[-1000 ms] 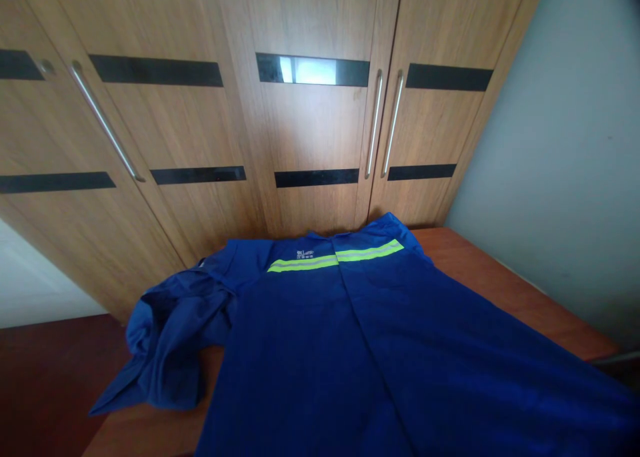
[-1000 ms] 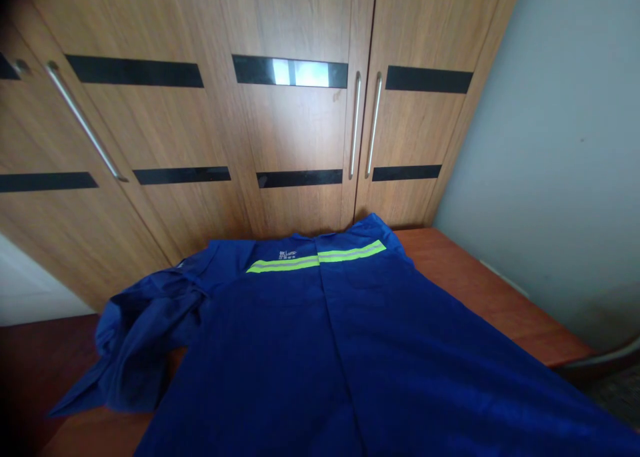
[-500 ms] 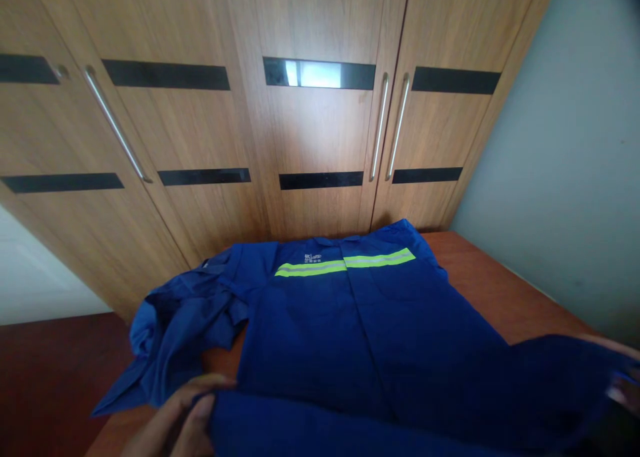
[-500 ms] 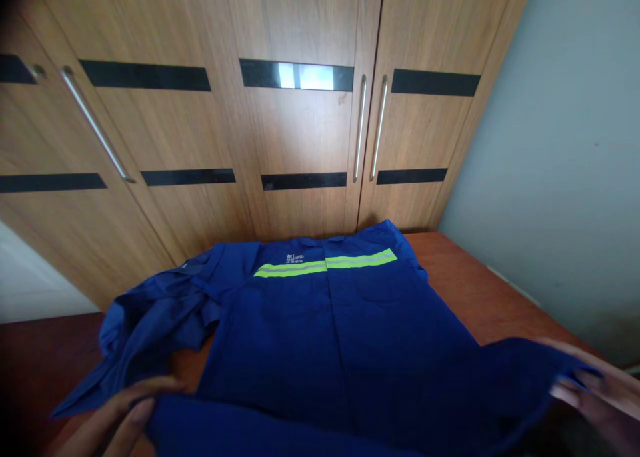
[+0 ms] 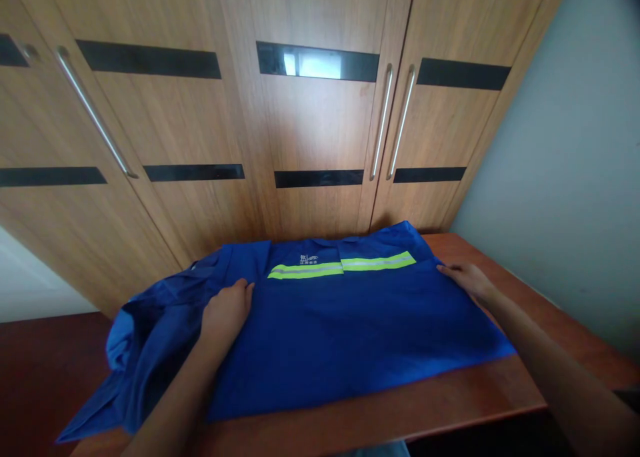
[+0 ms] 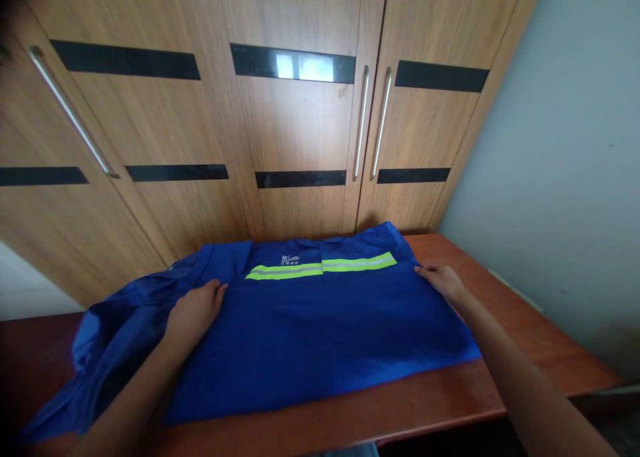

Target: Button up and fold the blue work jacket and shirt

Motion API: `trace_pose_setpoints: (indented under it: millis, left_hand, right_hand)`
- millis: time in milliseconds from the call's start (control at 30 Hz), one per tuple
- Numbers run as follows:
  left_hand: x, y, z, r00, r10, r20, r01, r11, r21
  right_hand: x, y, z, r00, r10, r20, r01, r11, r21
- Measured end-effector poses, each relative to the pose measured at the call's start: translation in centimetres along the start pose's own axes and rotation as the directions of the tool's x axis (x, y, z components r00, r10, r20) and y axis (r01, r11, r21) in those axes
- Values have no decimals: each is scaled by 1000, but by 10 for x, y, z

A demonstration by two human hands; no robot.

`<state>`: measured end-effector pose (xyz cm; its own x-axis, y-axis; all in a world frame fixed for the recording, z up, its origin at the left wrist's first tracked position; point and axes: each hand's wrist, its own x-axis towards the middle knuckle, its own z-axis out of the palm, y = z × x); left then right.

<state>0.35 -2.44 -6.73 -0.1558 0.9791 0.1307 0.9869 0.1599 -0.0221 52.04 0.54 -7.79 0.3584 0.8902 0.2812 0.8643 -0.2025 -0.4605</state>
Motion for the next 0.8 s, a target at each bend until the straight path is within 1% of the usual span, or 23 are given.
trace_pose_setpoints:
  millis: [67, 167, 233, 300, 400, 500, 667, 733, 800]
  left_hand:
    - [-2, 4, 10, 999, 5, 48, -8, 998, 64]
    - [-5, 6, 20, 999, 16, 50, -21, 995, 102]
    - [-6, 6, 25, 999, 27, 43, -32, 992, 118]
    - [-7, 7, 27, 997, 59, 41, -64, 988, 138]
    - [-6, 10, 27, 993, 113, 38, -118, 981, 154]
    - [-7, 21, 25, 987, 156, 43, -160, 976, 146]
    - [-9, 46, 28, 961, 263, 86, -272, 956, 114]
    - [-8, 53, 31, 949, 298, 102, -308, 947, 96]
    - [-7, 59, 34, 942, 319, 106, -328, 942, 76]
  right_hand:
    - [-4, -7, 22, 998, 16, 56, -13, 998, -60]
    - [-9, -8, 48, 994, 39, 100, -25, 991, -134]
    - [-11, -5, 59, 992, 57, 116, -35, 982, -183]
    - [-12, 1, 65, 989, 77, 125, -47, 973, -227]
    - [-17, 17, 66, 988, 76, 136, -24, 937, -350]
    - [-23, 43, 62, 990, 53, 129, 10, 895, -447]
    - [-28, 90, 51, 995, 38, 95, 5, 909, -417]
    - [-27, 100, 47, 996, 16, 90, 21, 919, -394]
    - [-24, 102, 43, 996, -1, 87, 34, 927, -373]
